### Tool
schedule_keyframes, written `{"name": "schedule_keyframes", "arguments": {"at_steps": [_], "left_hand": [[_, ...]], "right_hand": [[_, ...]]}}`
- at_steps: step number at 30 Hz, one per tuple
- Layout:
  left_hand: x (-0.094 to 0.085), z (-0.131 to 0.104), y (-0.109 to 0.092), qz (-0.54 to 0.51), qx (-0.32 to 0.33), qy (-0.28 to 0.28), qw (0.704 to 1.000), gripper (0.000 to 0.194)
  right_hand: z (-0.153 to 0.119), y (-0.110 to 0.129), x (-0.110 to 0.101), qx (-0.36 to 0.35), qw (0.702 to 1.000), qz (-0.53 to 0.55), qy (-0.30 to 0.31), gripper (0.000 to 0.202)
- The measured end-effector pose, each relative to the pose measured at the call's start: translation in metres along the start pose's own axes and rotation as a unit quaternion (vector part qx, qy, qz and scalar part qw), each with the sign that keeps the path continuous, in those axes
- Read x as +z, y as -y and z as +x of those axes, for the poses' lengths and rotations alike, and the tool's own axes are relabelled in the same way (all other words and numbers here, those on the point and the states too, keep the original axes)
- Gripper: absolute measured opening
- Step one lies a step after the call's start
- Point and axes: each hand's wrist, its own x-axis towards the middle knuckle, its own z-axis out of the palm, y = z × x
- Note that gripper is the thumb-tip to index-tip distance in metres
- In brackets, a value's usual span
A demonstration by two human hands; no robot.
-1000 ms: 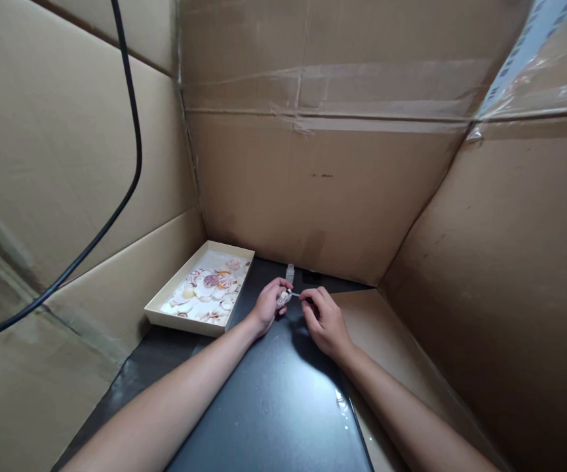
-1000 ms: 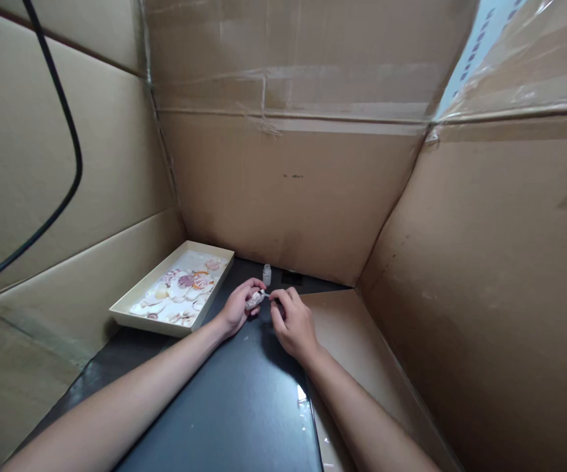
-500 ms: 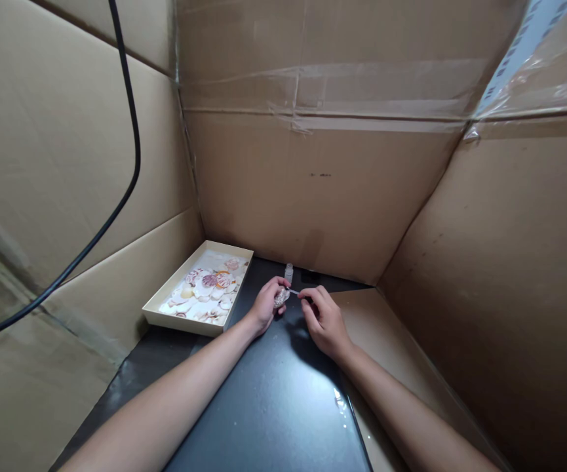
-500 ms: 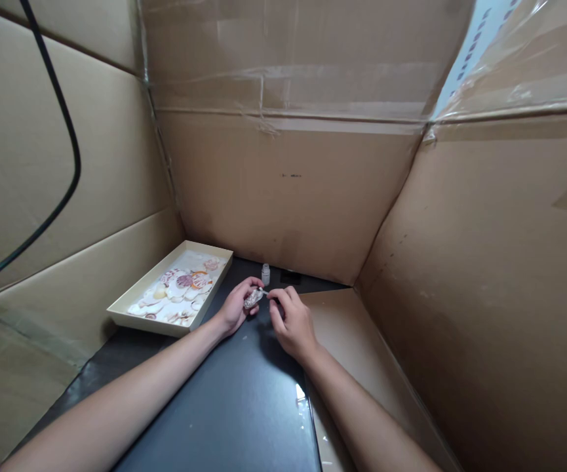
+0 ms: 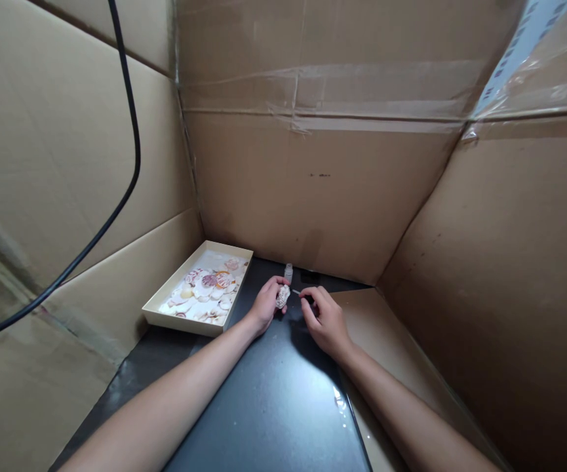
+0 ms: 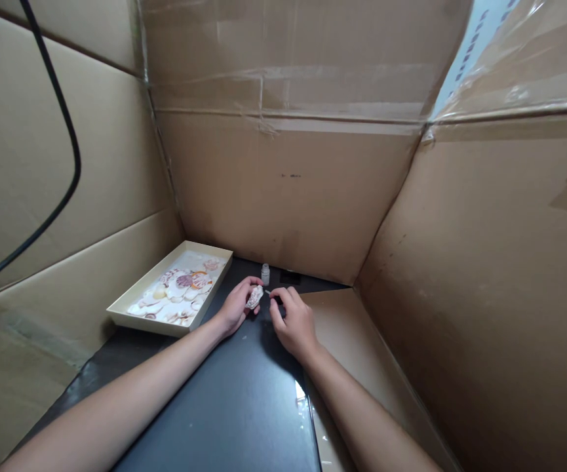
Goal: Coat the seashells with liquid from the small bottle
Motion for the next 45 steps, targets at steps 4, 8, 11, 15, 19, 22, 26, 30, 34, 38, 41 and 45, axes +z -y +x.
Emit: {"name": "schedule_keyframes", "arguments": {"at_steps": [4, 8, 11, 15, 19, 22, 26, 30, 34, 38, 41, 45], "left_hand": [[-0.0005, -0.0002, 0.0001, -0.001, -0.001, 0.002, 1.000, 0.015], [-0.0006, 0.0001, 0.0000, -0.003, -0.002, 0.003, 1.000, 0.014], [-0.0009, 0.0010, 0.0011, -0.003, 0.000, 0.000, 1.000, 0.014], [-0.0012, 0.0017, 0.0024, -0.004, -0.001, -0.006, 1.000, 0.013], [-0.0009, 0.0010, 0.0017, -0.001, -0.003, -0.004, 1.000, 0.014], [-0.0007, 0.0008, 0.0013, 0.000, -0.005, -0.004, 1.000, 0.014], [-0.0006, 0.0011, 0.0014, -0.002, -0.007, -0.002, 1.000, 0.014], [-0.0003, 0.0008, 0.0008, -0.005, -0.007, 0.002, 1.000, 0.015], [0.0002, -0.0005, -0.0007, 0.003, -0.007, -0.001, 1.000, 0.015], [0.0009, -0.0018, -0.0020, 0.007, -0.009, -0.002, 1.000, 0.015], [0.0011, -0.0020, -0.0020, 0.009, -0.011, -0.007, 1.000, 0.015], [0.0009, -0.0016, -0.0014, 0.006, -0.009, -0.004, 1.000, 0.014]], "right_hand": [[0.0000, -0.0004, 0.0002, -0.007, 1.000, 0.008, 0.016, 0.017], [0.0002, -0.0007, 0.0000, 0.007, 1.000, 0.005, -0.004, 0.015], [0.0001, 0.0003, 0.0000, -0.013, 0.999, 0.019, 0.022, 0.016], [-0.0004, 0.0029, -0.0005, 0.013, 1.000, -0.015, 0.013, 0.013], [-0.0008, 0.0046, -0.0007, -0.016, 0.999, 0.021, 0.026, 0.017], [-0.0008, 0.0038, -0.0004, -0.003, 1.000, -0.005, 0.029, 0.016], [-0.0008, 0.0028, -0.0003, -0.005, 1.000, 0.013, 0.013, 0.017], [-0.0008, 0.0036, -0.0005, -0.008, 0.999, 0.008, 0.031, 0.015], [-0.0006, 0.0045, -0.0016, -0.005, 1.000, 0.015, 0.012, 0.016], [-0.0014, 0.0050, -0.0019, -0.012, 0.999, 0.015, 0.037, 0.016], [-0.0014, 0.0049, -0.0017, 0.005, 1.000, 0.005, 0.023, 0.015], [-0.0008, 0.0055, -0.0019, -0.020, 0.999, 0.038, 0.031, 0.017]]}}
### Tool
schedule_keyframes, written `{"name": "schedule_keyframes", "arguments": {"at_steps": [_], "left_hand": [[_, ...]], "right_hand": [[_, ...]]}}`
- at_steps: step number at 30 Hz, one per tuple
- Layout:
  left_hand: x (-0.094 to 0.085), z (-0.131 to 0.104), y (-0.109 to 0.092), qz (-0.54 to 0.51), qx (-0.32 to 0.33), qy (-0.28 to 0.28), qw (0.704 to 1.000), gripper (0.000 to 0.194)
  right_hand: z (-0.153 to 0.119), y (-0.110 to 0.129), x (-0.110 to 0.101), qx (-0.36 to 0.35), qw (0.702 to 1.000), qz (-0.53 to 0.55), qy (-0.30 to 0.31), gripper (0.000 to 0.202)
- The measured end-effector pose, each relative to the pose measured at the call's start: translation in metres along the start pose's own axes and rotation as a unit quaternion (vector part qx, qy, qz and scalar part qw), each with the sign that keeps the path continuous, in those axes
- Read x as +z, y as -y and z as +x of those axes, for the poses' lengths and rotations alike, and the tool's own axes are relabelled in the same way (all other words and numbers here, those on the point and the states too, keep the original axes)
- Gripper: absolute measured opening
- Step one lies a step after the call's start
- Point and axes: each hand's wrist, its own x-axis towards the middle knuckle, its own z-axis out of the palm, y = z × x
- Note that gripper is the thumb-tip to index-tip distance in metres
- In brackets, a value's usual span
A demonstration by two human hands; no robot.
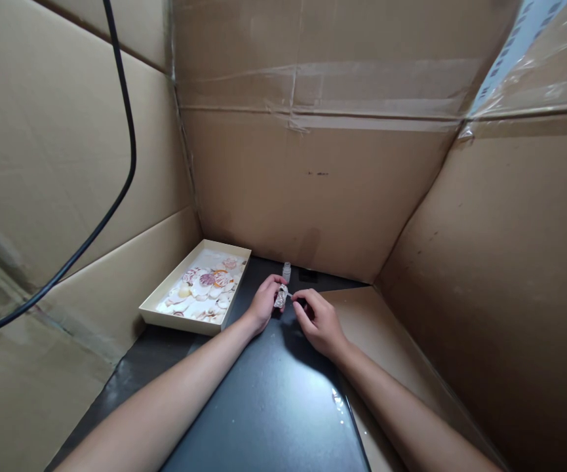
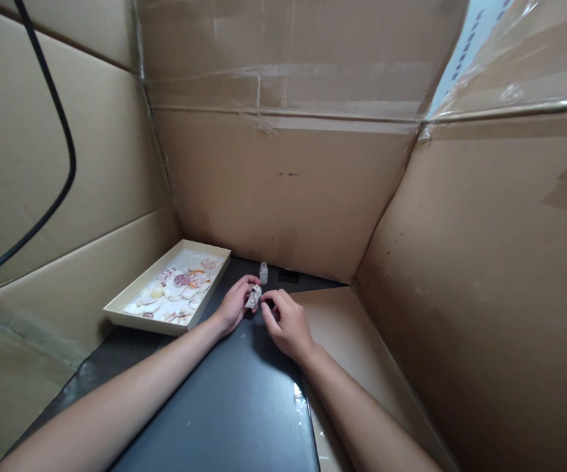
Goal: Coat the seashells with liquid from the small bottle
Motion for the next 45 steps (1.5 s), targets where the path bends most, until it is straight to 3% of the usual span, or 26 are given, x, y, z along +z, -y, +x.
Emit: {"name": "schedule_keyframes", "arguments": {"at_steps": [5, 9, 12, 17, 20, 29, 35, 37, 40, 45], "left_hand": [[0.000, 0.000, 0.000, 0.000, -0.001, -0.001, 1.000, 0.013], [0.000, 0.001, 0.001, -0.002, 0.003, 0.000, 1.000, 0.012], [0.000, 0.001, 0.002, -0.001, 0.000, -0.001, 1.000, 0.010], [0.000, 0.001, 0.003, 0.002, -0.003, 0.002, 1.000, 0.012], [0.000, 0.002, 0.004, 0.008, 0.002, 0.006, 1.000, 0.012], [0.002, 0.003, 0.003, 0.040, 0.004, -0.001, 0.999, 0.006], [0.000, 0.005, 0.001, 0.080, 0.026, -0.046, 0.995, 0.006], [-0.003, 0.007, 0.000, 0.146, 0.075, -0.085, 0.983, 0.003], [-0.008, 0.010, 0.001, 0.278, 0.135, -0.136, 0.941, 0.005], [-0.013, 0.010, 0.003, 0.443, 0.116, -0.141, 0.878, 0.027]], "right_hand": [[-0.001, -0.002, -0.001, 0.043, 0.998, -0.043, -0.010, 0.019], [0.007, -0.008, -0.004, 0.079, 0.996, -0.007, -0.040, 0.024], [0.030, -0.011, -0.012, 0.103, 0.993, 0.006, -0.050, 0.030], [0.084, -0.006, -0.025, 0.075, 0.992, -0.093, -0.034, 0.021], [0.103, -0.003, -0.026, 0.072, 0.988, -0.135, -0.039, 0.022], [0.104, -0.009, -0.016, 0.065, 0.982, -0.175, -0.011, 0.023], [0.102, -0.019, -0.006, 0.054, 0.983, -0.176, 0.016, 0.025], [0.100, -0.022, -0.002, 0.055, 0.983, -0.172, 0.026, 0.026], [0.098, -0.026, 0.003, 0.058, 0.985, -0.155, 0.041, 0.026], [0.096, -0.035, 0.011, 0.085, 0.992, -0.071, 0.051, 0.025]]}}
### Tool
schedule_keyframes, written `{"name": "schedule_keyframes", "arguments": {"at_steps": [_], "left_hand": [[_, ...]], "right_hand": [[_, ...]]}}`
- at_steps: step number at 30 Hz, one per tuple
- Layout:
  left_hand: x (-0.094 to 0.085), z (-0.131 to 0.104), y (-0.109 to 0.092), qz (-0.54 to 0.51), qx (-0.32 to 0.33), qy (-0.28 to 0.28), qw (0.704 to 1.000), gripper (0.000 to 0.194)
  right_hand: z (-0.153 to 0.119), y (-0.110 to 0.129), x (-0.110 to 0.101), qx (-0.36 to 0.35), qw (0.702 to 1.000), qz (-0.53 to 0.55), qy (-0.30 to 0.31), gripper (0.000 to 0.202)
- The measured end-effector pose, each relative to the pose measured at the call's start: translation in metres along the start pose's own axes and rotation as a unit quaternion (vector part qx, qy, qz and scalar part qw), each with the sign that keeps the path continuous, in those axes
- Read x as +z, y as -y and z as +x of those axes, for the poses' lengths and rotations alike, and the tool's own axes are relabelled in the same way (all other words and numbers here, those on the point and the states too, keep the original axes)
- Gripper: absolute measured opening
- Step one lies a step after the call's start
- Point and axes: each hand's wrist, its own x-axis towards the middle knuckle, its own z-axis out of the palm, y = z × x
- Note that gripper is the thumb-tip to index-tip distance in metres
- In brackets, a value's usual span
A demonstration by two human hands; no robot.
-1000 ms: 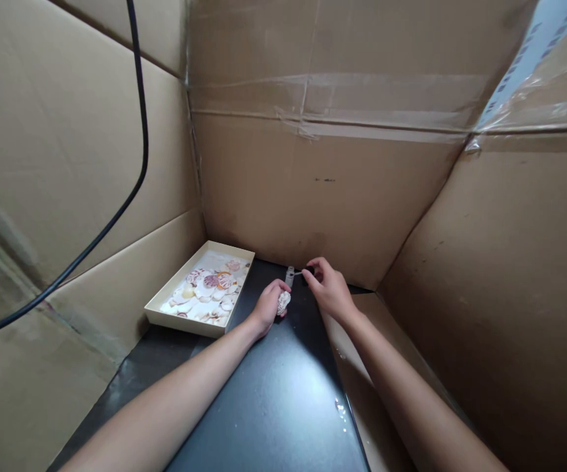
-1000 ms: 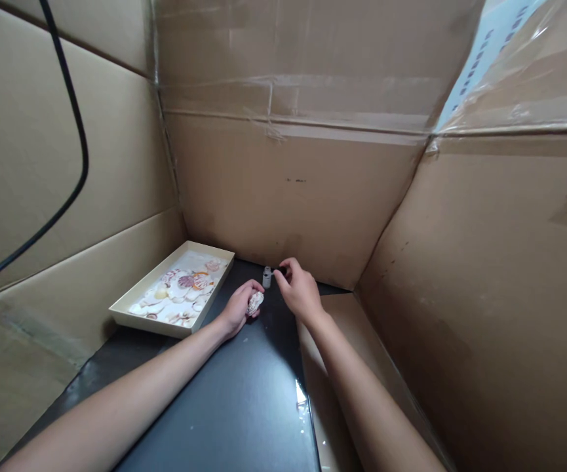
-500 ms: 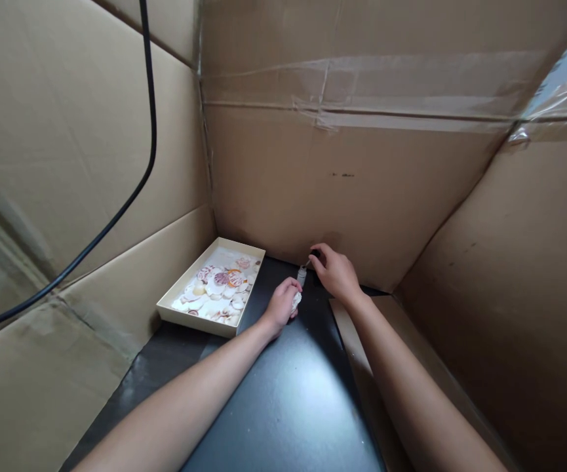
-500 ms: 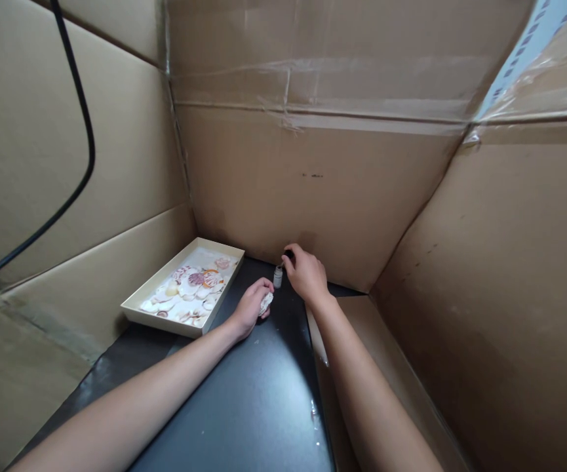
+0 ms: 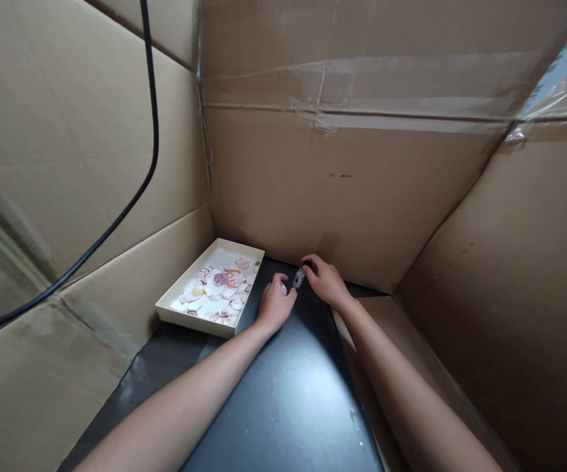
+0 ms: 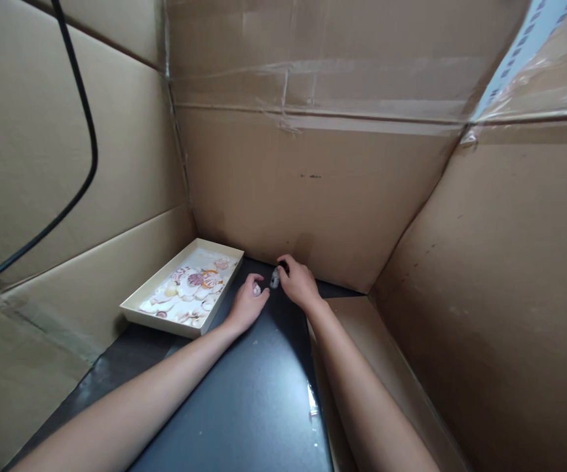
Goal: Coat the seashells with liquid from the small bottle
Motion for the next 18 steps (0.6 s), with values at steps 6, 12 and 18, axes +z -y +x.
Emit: {"name": "schedule_keyframes", "arguments": {"at_steps": [6, 12, 18], "left_hand": [[-0.003, -0.003, -0.003, 0.149, 0.025, 0.049, 0.987, 0.034], [-0.004, -0.004, -0.004, 0.183, 0.038, 0.072, 0.980, 0.022], [-0.006, -0.005, -0.006, 0.125, 0.023, 0.067, 0.990, 0.017]], "right_hand": [[0.002, -0.008, 0.010, 0.010, 0.994, 0.104, 0.025, 0.023], [0.003, -0.006, 0.007, 0.005, 0.991, 0.112, 0.079, 0.023], [0.002, -0.001, -0.001, -0.013, 0.995, 0.057, 0.086, 0.020]]}}
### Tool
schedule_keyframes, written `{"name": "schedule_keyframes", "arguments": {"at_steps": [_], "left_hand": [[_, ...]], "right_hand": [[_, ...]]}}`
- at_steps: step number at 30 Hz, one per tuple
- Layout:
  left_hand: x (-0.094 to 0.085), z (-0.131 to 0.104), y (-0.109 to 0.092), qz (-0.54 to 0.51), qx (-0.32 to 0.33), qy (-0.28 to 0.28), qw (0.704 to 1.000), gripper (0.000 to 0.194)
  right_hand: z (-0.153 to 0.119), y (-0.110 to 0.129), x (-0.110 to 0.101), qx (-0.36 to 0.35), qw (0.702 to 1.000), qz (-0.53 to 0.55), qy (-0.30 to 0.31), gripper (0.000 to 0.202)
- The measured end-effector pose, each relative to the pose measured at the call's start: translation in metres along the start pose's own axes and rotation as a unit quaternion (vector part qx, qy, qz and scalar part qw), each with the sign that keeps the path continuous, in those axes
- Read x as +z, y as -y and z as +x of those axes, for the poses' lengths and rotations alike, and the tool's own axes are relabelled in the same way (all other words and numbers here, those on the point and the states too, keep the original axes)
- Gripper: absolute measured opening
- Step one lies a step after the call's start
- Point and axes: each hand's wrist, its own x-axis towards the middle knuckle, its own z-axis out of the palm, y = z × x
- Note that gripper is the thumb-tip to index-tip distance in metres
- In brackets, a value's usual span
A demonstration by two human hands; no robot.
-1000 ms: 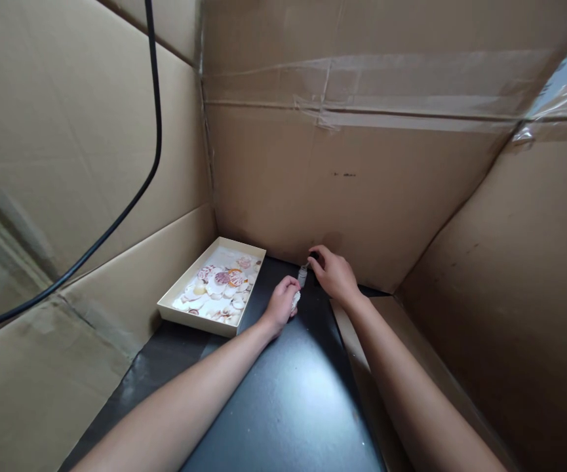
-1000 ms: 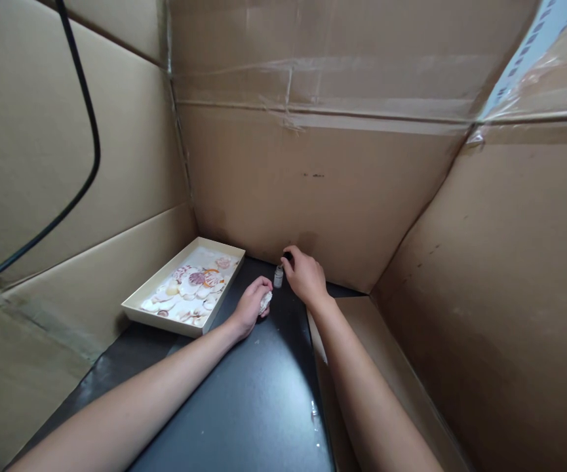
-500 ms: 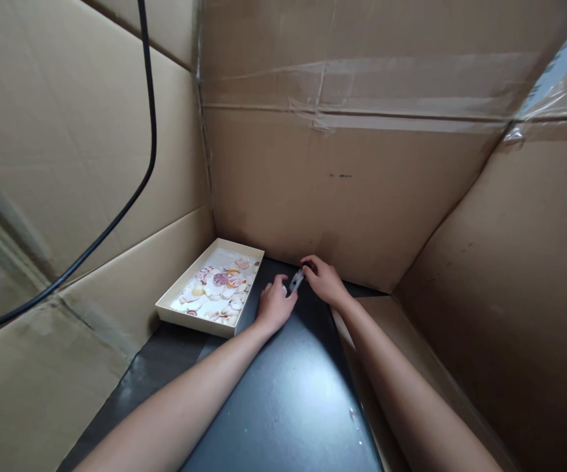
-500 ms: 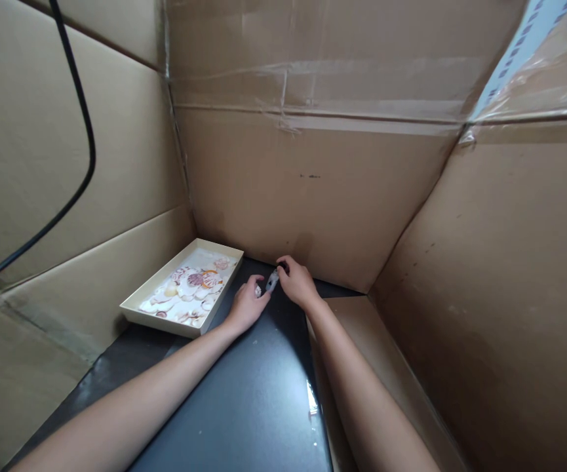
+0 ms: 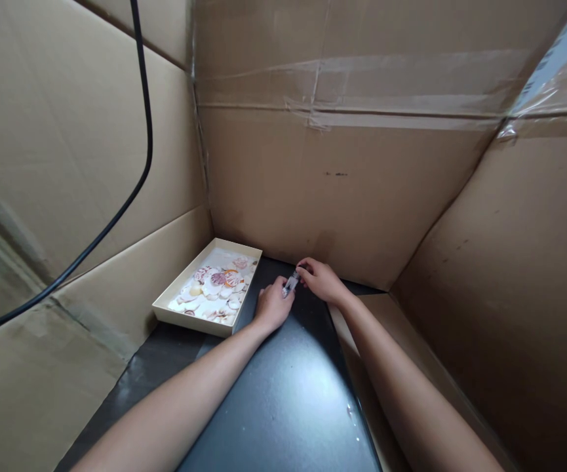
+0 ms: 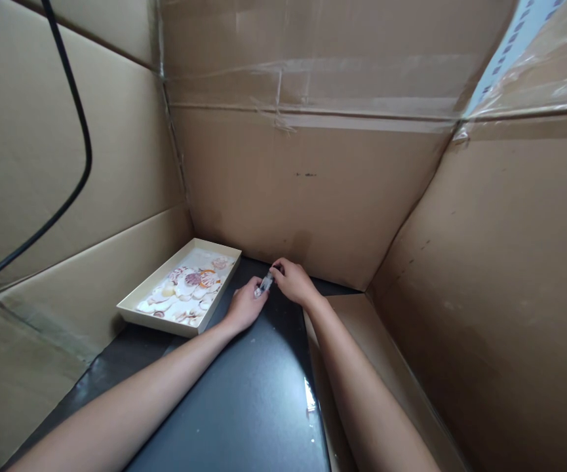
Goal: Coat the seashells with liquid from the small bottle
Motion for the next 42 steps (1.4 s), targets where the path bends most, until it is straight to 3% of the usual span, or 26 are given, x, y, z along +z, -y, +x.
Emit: {"name": "schedule_keyframes", "arguments": {"at_steps": [11, 18, 29, 36, 42], "left_hand": [[0.002, 0.000, 0.002, -0.034, -0.001, -0.007, 0.999, 0.014], [0.000, -0.001, -0.001, -0.036, -0.007, -0.001, 0.999, 0.013], [0.003, 0.001, 0.003, -0.072, 0.000, -0.008, 0.997, 0.015], [0.005, 0.002, 0.005, -0.082, -0.006, -0.011, 0.997, 0.014], [0.006, 0.002, 0.007, -0.100, 0.008, -0.009, 0.995, 0.015]], "right_hand": [[-0.003, 0.008, -0.009, 0.043, 0.990, -0.130, -0.027, 0.036], [-0.003, 0.015, -0.015, -0.035, 0.996, -0.070, -0.048, 0.016], [-0.005, 0.025, -0.021, -0.063, 0.998, -0.009, 0.003, 0.028], [-0.005, 0.027, -0.018, -0.078, 0.994, -0.072, -0.028, 0.019], [-0.009, 0.037, -0.015, -0.104, 0.985, -0.135, -0.017, 0.025]]}}
